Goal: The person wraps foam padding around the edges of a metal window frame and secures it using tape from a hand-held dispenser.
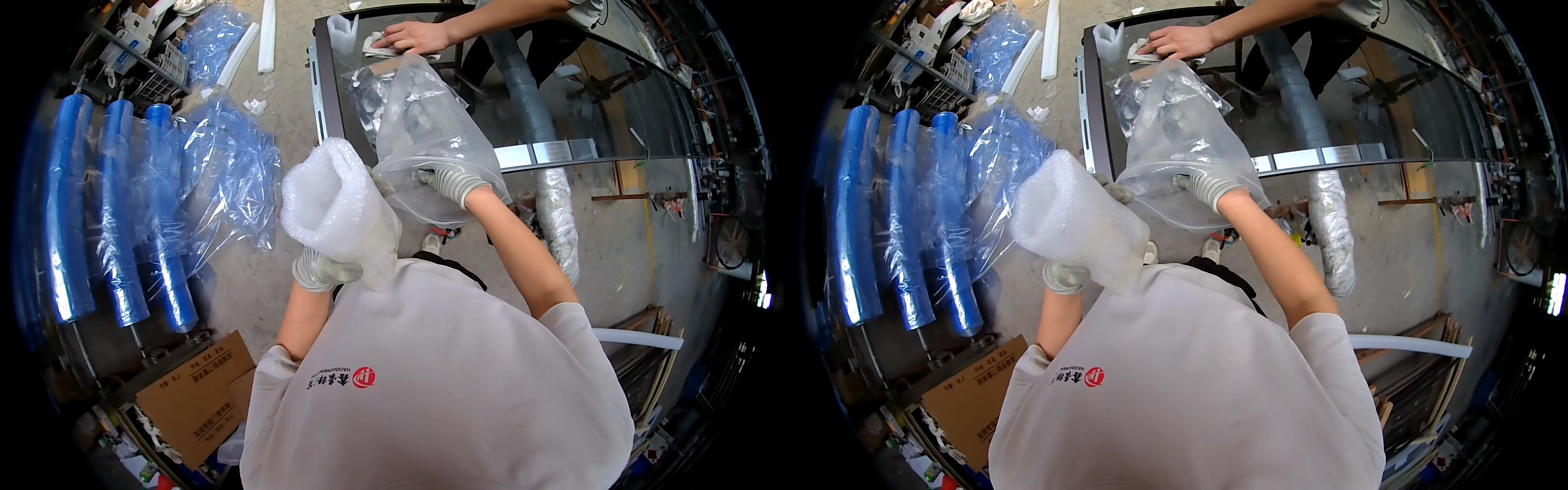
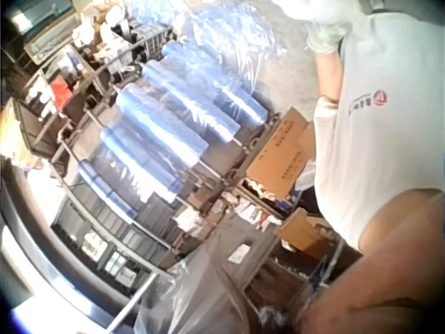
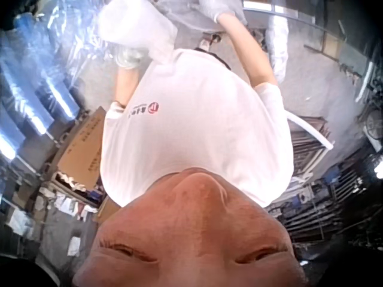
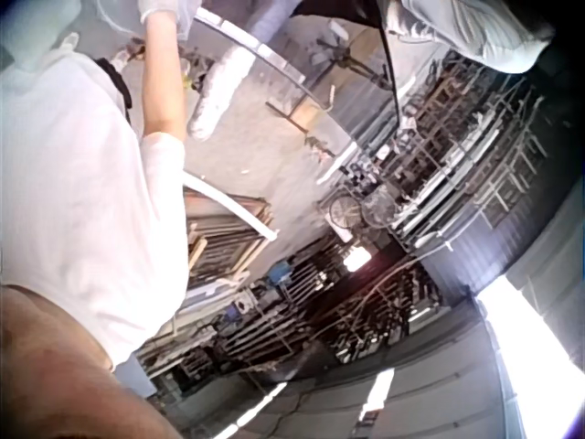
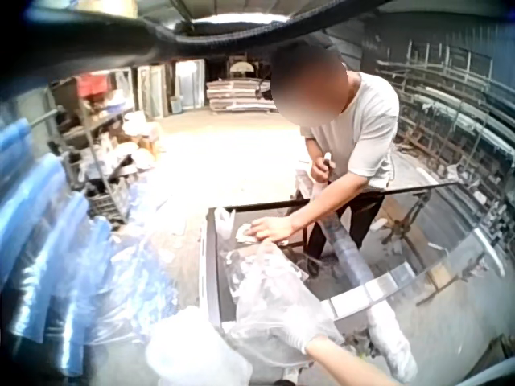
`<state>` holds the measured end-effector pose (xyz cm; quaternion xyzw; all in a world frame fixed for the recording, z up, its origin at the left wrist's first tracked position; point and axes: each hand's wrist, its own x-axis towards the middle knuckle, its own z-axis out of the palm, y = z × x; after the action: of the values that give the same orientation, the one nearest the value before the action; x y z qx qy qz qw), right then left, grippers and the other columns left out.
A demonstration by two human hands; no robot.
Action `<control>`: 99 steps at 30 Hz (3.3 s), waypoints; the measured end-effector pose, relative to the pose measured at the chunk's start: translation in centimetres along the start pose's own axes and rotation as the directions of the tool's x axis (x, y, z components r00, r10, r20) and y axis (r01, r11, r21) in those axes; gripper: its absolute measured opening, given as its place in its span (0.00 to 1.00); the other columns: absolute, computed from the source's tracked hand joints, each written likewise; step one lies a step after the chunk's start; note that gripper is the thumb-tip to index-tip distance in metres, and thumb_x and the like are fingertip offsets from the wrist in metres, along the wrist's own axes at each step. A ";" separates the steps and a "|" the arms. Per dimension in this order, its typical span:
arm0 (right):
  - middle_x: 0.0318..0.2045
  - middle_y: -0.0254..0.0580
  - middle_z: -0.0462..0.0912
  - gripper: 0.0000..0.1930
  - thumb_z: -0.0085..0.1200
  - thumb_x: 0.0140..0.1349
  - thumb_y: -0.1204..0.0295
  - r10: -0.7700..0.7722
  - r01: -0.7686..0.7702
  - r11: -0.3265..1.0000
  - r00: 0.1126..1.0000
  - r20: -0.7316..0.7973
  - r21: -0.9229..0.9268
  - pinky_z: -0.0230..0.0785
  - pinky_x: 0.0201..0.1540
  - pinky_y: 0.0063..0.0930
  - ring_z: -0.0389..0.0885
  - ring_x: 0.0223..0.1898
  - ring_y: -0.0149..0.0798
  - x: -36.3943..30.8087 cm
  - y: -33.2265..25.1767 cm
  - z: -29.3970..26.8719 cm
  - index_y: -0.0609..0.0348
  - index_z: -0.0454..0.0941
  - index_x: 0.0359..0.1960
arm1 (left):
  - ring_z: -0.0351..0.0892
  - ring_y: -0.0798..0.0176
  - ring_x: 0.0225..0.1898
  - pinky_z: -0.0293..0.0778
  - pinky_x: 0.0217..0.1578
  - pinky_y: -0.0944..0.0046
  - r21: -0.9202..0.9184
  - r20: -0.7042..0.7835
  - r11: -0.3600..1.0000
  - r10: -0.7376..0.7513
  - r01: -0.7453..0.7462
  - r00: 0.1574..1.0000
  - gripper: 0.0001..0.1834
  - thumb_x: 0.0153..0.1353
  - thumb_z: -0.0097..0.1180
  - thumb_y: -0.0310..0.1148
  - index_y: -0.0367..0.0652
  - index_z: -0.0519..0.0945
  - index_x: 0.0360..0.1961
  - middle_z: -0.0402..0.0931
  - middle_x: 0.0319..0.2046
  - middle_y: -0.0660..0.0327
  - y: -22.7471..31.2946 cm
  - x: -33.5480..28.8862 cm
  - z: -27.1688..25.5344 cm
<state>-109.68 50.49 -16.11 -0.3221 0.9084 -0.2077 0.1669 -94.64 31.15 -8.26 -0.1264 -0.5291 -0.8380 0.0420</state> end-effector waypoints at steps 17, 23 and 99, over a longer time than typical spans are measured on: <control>0.37 0.50 0.80 0.11 0.47 0.56 0.65 0.017 -0.028 0.981 0.998 -0.061 -0.191 0.70 0.43 0.42 0.79 0.40 0.49 0.7 -1.0 -0.4 0.54 0.80 0.35 | 0.69 0.56 0.53 0.67 0.53 0.56 0.115 -0.090 0.979 -0.157 0.167 0.983 0.65 0.26 0.68 0.67 0.37 0.56 0.62 0.67 0.52 0.52 -0.3 -0.6 0.5; 0.37 0.50 0.80 0.13 0.47 0.57 0.63 -0.099 0.061 0.970 0.983 -0.154 -0.236 0.71 0.42 0.42 0.79 0.39 0.49 0.6 0.8 0.6 0.54 0.80 0.36 | 0.68 0.56 0.54 0.66 0.53 0.57 0.154 0.005 0.985 -0.084 0.082 0.996 0.66 0.25 0.70 0.65 0.37 0.56 0.62 0.66 0.52 0.54 -1.5 -0.4 -0.2; 0.53 0.58 0.65 0.20 0.38 0.60 0.67 0.107 -0.199 0.947 0.936 -0.336 -0.252 0.52 0.60 0.36 0.62 0.57 0.49 4.6 -9.2 -5.9 0.68 0.63 0.51 | 0.76 0.66 0.44 0.77 0.46 0.68 -0.606 -0.260 0.745 -0.516 0.278 0.816 0.22 0.64 0.48 0.40 0.41 0.67 0.55 0.73 0.45 0.58 -0.4 -1.4 0.1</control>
<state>-110.87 42.56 -7.33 -0.2323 0.9661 -0.1116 -0.0135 -93.37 31.34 -8.87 0.1650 -0.2634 -0.9480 -0.0686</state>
